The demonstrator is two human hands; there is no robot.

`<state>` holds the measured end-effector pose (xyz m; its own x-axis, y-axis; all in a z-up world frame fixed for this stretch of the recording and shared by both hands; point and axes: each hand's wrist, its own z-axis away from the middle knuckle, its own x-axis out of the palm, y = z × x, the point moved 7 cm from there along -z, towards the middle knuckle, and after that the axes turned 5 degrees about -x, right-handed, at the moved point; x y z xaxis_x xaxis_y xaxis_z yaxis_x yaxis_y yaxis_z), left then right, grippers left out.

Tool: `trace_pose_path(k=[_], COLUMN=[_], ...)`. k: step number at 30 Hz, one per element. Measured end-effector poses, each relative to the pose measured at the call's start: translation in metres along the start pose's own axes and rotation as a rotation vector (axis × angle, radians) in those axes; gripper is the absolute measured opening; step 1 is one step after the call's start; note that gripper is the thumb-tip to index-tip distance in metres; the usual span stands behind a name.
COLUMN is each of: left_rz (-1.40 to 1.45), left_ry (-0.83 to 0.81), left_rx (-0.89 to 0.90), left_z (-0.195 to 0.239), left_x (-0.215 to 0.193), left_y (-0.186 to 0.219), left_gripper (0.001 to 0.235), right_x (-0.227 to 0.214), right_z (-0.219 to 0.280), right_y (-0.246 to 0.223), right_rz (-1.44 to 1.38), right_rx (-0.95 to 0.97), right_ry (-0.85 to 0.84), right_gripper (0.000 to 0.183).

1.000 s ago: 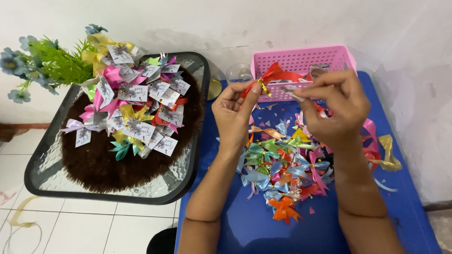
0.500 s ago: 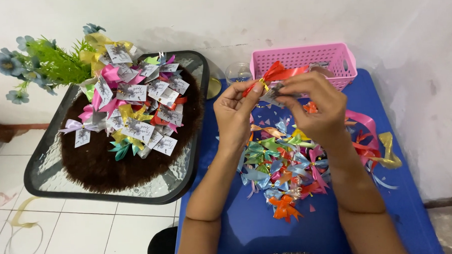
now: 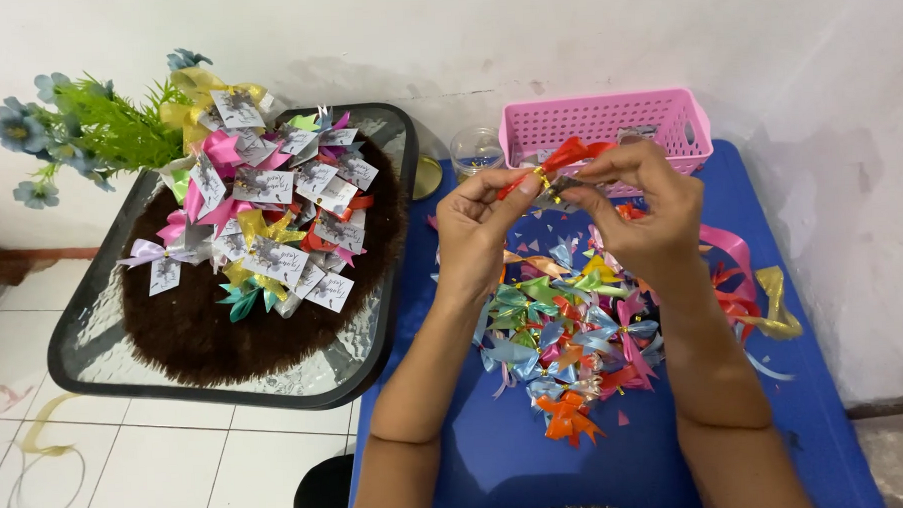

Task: A person is manually folding ribbons into bows and attaching small paper tags to them at a craft table.

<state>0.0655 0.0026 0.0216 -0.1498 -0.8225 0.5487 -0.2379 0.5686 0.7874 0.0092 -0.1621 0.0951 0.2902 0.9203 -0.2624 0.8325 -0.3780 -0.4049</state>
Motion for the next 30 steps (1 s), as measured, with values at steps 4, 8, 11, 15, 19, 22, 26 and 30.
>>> trace_pose_path(k=[4,8,11,15,19,22,26,30], left_rz=[-0.089,-0.207,-0.277,-0.397,-0.44,-0.524,-0.592,-0.618], left_ry=[-0.075,-0.127,-0.106,-0.028,-0.015,-0.037,-0.149,-0.174], left_rx=[0.034,0.089,0.141,0.262,0.302,0.358,0.39,0.408], left_z=[0.008,0.01,0.011,0.012,0.014,0.015,0.019,0.018], left_x=[0.018,0.022,0.024,0.019,0.025,0.029,0.038,0.038], left_y=[0.017,0.021,0.022,0.031,0.033,0.032,0.031,0.027], left_gripper=[0.018,0.019,0.021,0.014,0.012,0.012,0.012,0.012], right_x=[-0.003,-0.004,-0.003,0.003,0.004,0.001,-0.005,-0.007], right_z=[0.0,0.0,0.001,0.001,-0.003,-0.002,0.0,0.004], right_y=[-0.004,-0.004,-0.005,-0.025,-0.043,-0.037,-0.007,0.011], right_rz=[0.056,0.096,0.147,0.572,0.715,0.666,0.347,0.117], right_rx=[-0.045,-0.064,-0.112,-0.42,-0.568,-0.544,-0.28,-0.097], right_ry=[0.038,0.049,0.049,0.032,0.034,0.032,-0.024,-0.005], right_gripper=[0.018,0.021,0.025,0.024,0.01,0.008,0.011,0.01])
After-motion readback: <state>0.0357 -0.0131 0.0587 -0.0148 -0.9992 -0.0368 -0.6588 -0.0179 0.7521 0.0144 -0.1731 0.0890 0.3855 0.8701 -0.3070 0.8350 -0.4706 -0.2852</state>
